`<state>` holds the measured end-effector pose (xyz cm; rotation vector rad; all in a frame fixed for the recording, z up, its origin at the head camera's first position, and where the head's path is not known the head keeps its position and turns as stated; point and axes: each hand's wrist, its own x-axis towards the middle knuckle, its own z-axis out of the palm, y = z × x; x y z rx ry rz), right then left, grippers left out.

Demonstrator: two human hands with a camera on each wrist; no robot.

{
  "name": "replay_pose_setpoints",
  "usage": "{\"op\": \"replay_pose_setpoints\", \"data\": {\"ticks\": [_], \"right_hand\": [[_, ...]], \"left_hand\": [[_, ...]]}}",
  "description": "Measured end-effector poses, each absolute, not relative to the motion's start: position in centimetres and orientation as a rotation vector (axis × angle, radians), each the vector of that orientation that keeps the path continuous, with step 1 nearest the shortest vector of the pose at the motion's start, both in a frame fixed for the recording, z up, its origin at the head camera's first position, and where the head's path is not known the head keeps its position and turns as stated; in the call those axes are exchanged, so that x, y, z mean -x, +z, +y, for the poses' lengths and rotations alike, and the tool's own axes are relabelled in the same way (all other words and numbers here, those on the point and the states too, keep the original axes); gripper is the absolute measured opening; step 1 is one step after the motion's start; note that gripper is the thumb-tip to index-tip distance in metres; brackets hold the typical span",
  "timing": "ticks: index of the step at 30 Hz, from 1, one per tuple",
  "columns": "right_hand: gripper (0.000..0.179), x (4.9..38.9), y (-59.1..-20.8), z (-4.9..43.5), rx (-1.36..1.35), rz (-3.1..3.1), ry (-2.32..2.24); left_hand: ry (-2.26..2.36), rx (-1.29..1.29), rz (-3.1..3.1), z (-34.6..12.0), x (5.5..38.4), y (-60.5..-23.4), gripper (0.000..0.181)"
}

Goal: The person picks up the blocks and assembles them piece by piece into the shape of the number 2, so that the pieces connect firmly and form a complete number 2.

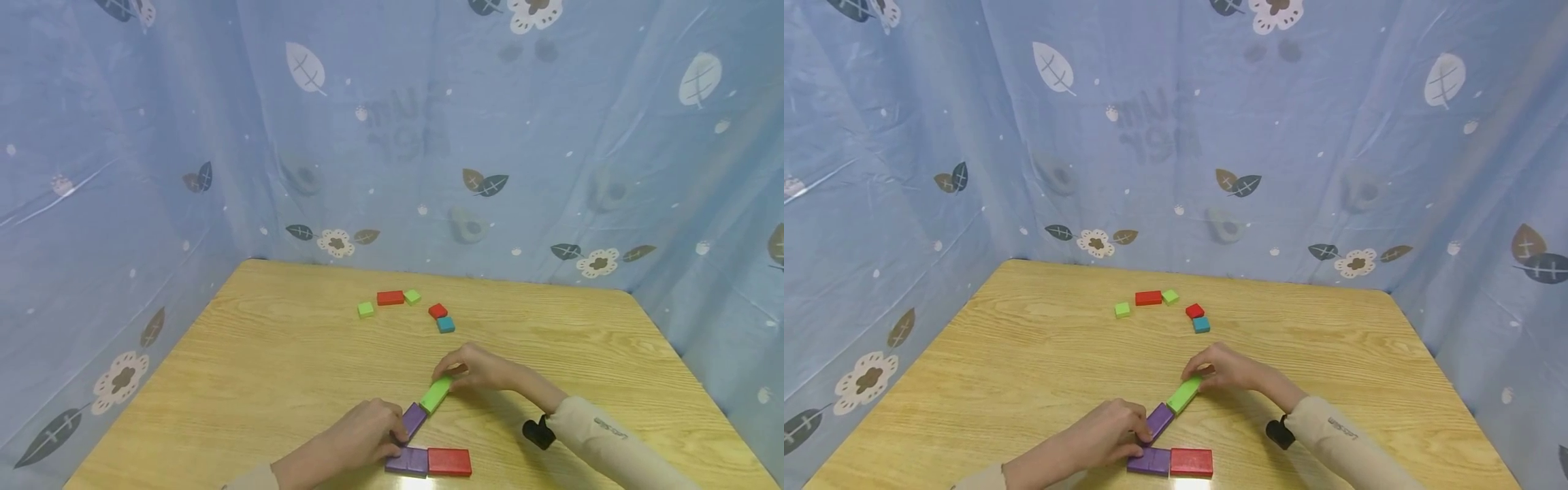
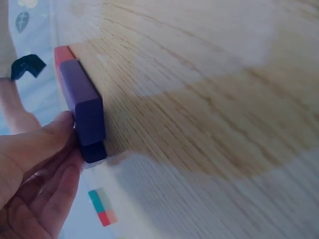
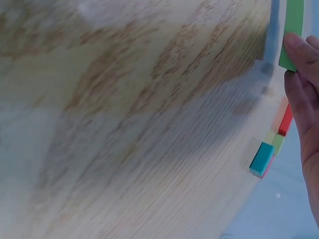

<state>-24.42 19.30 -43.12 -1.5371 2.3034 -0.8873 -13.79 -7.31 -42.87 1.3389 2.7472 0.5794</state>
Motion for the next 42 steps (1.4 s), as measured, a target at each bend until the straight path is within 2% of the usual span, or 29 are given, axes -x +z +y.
{"op": "replay_pose_setpoints", "data": {"ticks": [15,25,42], "right_hand": [[0.026,25.5,-43.2,17.4,1.896,2.310,-0.697],[0.025,25.8,-42.4,16.1,1.749,2.309,-0.622],[0.023,26.2,-42.5,16.1,1.684,2.313,-0.611]], "left_hand": [[0.584,-1.373,2.752,-7.4,14.0,-42.9,0.015],[0.576,-1.372,2.752,-7.4,14.0,-42.6,0.016],[0.592,-1.332,2.719,-7.3,14.0,-42.4,0.017]]}}
